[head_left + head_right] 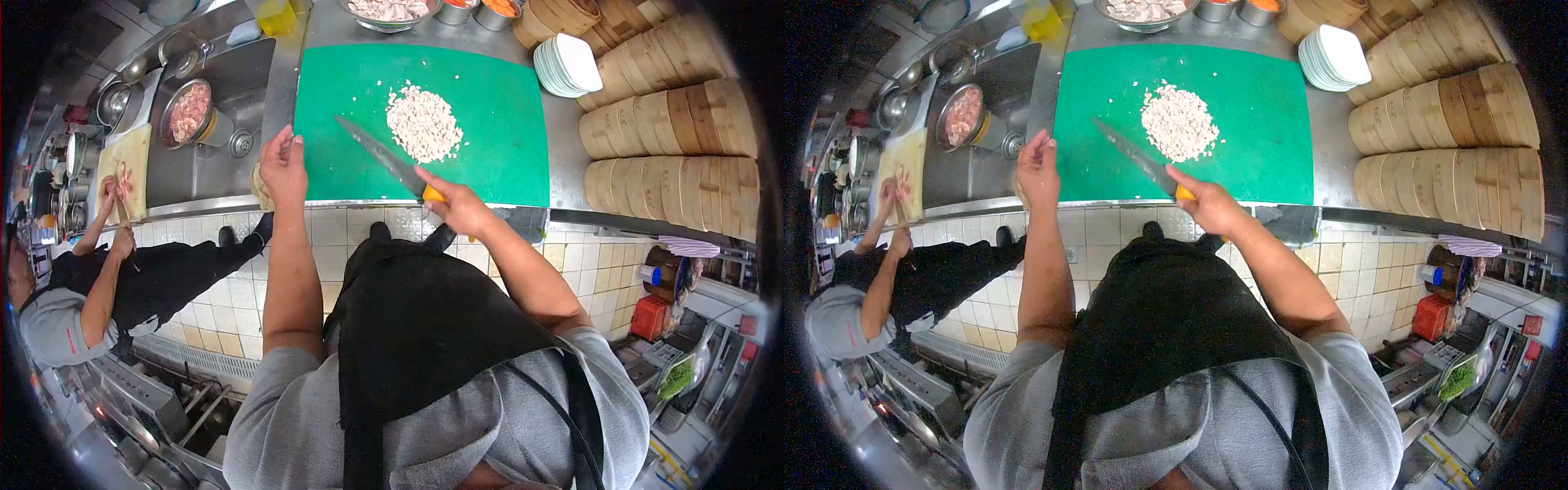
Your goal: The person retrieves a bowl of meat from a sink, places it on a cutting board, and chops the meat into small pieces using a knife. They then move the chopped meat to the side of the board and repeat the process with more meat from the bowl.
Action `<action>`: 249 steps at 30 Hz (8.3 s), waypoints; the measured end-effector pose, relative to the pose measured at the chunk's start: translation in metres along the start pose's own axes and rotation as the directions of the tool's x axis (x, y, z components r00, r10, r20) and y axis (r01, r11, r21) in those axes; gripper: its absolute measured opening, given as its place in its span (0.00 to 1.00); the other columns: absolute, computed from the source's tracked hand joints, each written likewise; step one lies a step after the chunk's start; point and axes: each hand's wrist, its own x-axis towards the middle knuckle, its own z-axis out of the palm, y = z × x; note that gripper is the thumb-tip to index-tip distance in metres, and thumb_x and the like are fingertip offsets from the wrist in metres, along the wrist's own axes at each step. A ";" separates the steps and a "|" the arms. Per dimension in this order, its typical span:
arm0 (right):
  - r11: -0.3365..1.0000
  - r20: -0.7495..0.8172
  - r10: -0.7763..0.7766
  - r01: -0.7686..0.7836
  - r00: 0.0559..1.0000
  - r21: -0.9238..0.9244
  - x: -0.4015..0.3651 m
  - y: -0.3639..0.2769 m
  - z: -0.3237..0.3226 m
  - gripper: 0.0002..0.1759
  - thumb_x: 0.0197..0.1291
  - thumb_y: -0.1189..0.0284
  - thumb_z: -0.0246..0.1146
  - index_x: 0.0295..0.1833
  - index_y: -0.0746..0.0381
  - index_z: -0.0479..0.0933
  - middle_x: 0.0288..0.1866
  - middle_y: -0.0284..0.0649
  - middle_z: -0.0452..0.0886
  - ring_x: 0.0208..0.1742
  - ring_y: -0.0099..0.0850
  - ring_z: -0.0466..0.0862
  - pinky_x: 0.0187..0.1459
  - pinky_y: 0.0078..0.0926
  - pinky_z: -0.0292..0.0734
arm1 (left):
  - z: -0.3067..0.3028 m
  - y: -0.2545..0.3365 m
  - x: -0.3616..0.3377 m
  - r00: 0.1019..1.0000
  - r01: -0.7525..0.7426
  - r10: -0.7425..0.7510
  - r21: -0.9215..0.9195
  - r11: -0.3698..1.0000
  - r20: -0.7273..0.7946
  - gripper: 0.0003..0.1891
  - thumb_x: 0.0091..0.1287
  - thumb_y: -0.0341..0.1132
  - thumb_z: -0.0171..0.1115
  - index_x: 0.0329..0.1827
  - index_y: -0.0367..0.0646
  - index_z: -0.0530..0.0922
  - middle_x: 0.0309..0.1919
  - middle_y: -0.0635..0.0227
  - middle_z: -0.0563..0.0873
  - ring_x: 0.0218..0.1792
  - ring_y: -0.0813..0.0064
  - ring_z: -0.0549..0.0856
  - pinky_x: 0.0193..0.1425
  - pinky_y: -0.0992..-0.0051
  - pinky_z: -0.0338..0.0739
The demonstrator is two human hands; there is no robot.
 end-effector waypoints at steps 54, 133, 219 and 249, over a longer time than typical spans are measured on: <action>0.938 -0.332 0.070 -0.175 0.941 -0.300 -0.012 -0.024 -0.045 0.43 0.69 0.74 0.63 0.86 0.45 0.55 0.44 0.61 0.86 0.44 0.60 0.86 0.49 0.56 0.80 | 0.173 0.040 -0.024 0.835 -0.453 0.374 0.117 0.884 0.404 0.13 0.57 0.32 0.78 0.45 0.49 0.90 0.48 0.62 0.87 0.53 0.54 0.83 0.59 0.60 0.80; 0.875 -0.411 0.153 -0.317 0.899 -0.367 -0.001 0.007 -0.068 0.44 0.67 0.77 0.63 0.85 0.44 0.57 0.45 0.61 0.86 0.46 0.60 0.86 0.52 0.56 0.81 | 0.078 -0.008 -0.022 0.951 -0.282 0.249 0.178 0.943 0.186 0.05 0.61 0.32 0.75 0.39 0.44 0.90 0.41 0.62 0.91 0.46 0.63 0.88 0.53 0.66 0.82; 0.978 -0.003 0.207 -0.207 0.978 0.041 0.021 -0.039 -0.009 0.42 0.71 0.70 0.65 0.85 0.38 0.56 0.68 0.58 0.79 0.66 0.55 0.82 0.69 0.42 0.77 | 0.073 -0.012 -0.022 0.963 -0.224 0.201 0.117 0.968 0.182 0.04 0.63 0.31 0.73 0.38 0.43 0.88 0.41 0.63 0.90 0.45 0.63 0.88 0.53 0.66 0.82; 0.997 -0.484 -0.077 0.072 0.872 -0.030 -0.082 0.085 -0.122 0.40 0.68 0.76 0.67 0.83 0.52 0.62 0.45 0.60 0.84 0.47 0.58 0.86 0.51 0.42 0.81 | 0.140 0.009 -0.061 0.944 -0.326 0.244 0.746 0.581 0.222 0.40 0.70 0.59 0.65 0.76 0.39 0.72 0.76 0.46 0.72 0.79 0.45 0.65 0.82 0.47 0.55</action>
